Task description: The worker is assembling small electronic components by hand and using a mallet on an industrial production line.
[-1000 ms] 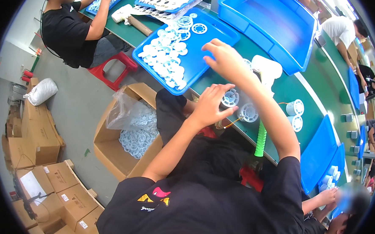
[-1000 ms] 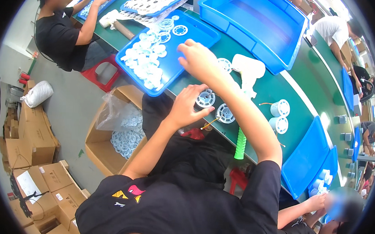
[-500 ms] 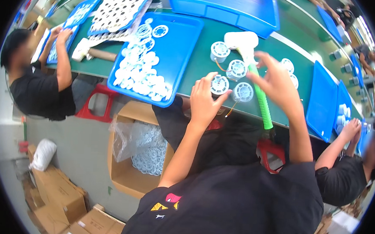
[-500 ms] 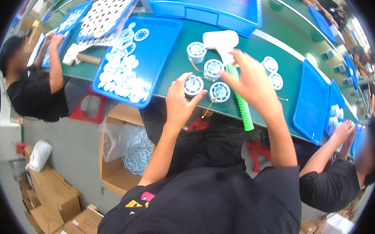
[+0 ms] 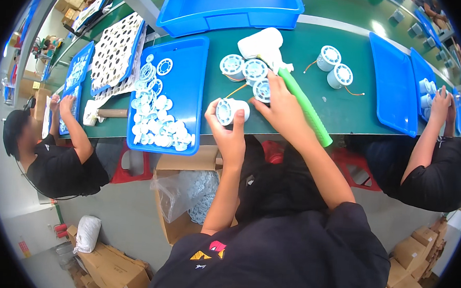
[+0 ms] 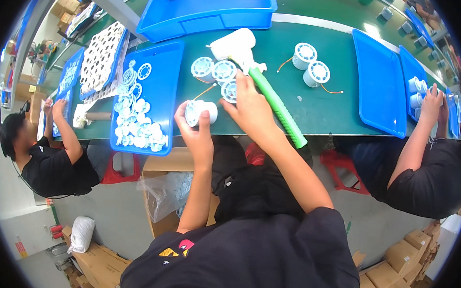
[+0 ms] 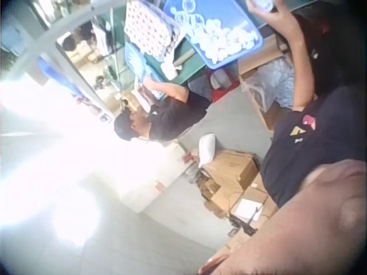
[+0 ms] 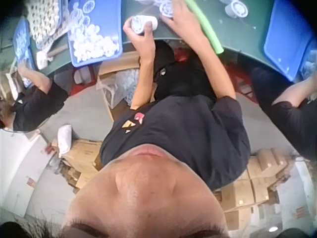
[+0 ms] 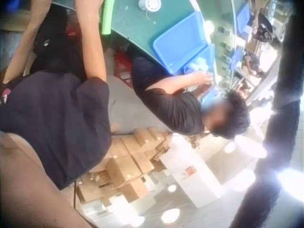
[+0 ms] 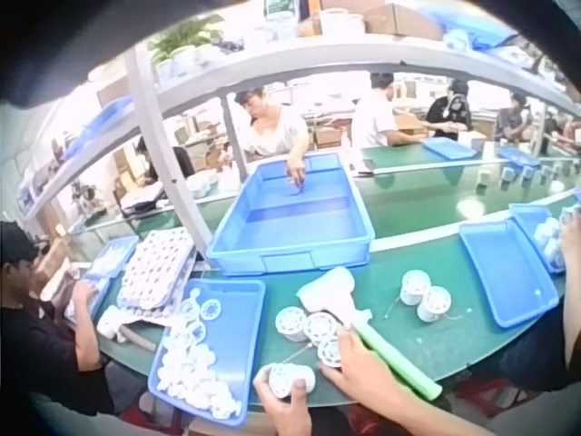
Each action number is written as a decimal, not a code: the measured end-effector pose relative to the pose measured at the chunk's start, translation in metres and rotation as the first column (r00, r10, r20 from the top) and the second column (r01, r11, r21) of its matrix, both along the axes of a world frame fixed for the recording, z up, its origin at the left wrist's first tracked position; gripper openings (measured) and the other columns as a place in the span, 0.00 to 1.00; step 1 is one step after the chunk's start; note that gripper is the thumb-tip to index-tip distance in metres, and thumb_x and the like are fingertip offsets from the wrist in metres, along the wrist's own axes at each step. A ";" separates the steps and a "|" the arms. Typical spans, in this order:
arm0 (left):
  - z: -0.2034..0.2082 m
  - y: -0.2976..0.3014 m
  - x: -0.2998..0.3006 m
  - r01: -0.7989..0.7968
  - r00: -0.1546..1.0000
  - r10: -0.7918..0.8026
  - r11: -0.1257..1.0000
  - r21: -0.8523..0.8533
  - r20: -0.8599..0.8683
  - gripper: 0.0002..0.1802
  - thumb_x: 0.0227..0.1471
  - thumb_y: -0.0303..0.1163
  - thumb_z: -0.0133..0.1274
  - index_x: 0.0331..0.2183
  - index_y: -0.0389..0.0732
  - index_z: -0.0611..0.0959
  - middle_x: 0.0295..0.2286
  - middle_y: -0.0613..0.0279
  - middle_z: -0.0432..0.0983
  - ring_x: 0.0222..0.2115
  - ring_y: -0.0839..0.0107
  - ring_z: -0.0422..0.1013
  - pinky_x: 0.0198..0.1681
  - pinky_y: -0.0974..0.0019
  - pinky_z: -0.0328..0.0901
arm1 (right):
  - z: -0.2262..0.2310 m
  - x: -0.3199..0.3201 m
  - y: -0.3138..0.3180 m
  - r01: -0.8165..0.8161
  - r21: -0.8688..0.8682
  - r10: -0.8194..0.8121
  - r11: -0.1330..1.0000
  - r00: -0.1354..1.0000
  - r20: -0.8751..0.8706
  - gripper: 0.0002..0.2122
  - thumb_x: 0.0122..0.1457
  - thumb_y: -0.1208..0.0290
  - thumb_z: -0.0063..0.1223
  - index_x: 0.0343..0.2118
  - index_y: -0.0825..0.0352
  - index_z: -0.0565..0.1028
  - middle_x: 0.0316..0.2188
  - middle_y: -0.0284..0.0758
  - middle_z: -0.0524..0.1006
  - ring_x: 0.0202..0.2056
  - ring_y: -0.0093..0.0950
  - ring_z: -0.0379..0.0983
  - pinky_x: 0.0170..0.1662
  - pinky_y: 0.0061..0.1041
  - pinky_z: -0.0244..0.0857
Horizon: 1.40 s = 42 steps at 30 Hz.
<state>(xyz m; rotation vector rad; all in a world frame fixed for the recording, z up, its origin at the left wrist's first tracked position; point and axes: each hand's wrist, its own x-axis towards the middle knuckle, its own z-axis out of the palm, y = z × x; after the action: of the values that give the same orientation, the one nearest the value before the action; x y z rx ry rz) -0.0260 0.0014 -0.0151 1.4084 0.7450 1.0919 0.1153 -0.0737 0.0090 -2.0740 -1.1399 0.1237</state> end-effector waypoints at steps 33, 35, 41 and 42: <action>0.028 -0.006 -0.001 0.147 0.861 0.087 0.900 0.410 -0.501 0.33 0.49 0.43 0.71 0.56 0.47 0.81 0.47 0.56 0.81 0.51 0.55 0.75 0.56 0.55 0.64 | 0.030 0.046 -0.109 -0.074 0.046 0.081 0.996 0.983 -0.167 0.24 0.61 0.79 0.59 0.61 0.71 0.70 0.49 0.49 0.69 0.49 0.50 0.72 0.55 0.42 0.67; 0.029 0.000 -0.003 0.171 0.855 0.070 0.897 0.407 -0.514 0.33 0.48 0.45 0.72 0.54 0.45 0.80 0.45 0.56 0.81 0.49 0.54 0.74 0.55 0.56 0.65 | 0.027 0.054 -0.125 -0.083 0.005 0.083 0.997 0.993 -0.089 0.24 0.62 0.78 0.58 0.62 0.71 0.69 0.50 0.50 0.68 0.49 0.52 0.72 0.53 0.43 0.68; 0.009 -0.006 0.013 0.066 0.856 0.156 0.913 0.403 -0.493 0.37 0.45 0.47 0.75 0.53 0.44 0.77 0.46 0.56 0.80 0.44 0.52 0.75 0.49 0.53 0.68 | 0.029 0.054 -0.146 0.177 0.088 -0.174 0.980 0.984 -0.043 0.17 0.63 0.74 0.63 0.54 0.70 0.77 0.50 0.41 0.75 0.49 0.35 0.73 0.45 0.33 0.69; 0.009 -0.007 0.016 0.058 0.860 0.174 0.901 0.429 -0.480 0.37 0.45 0.48 0.75 0.53 0.44 0.77 0.46 0.56 0.80 0.45 0.51 0.75 0.49 0.53 0.68 | 0.039 0.045 -0.141 0.187 0.183 -0.179 0.965 0.982 -0.060 0.13 0.64 0.76 0.61 0.51 0.70 0.79 0.46 0.40 0.77 0.45 0.35 0.75 0.43 0.33 0.70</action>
<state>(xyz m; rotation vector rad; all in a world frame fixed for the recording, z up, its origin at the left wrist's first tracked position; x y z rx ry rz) -0.0096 -0.0060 -0.0065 2.1210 0.9630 0.9699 0.1606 -0.2144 0.0476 -1.9855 -0.8933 -0.0285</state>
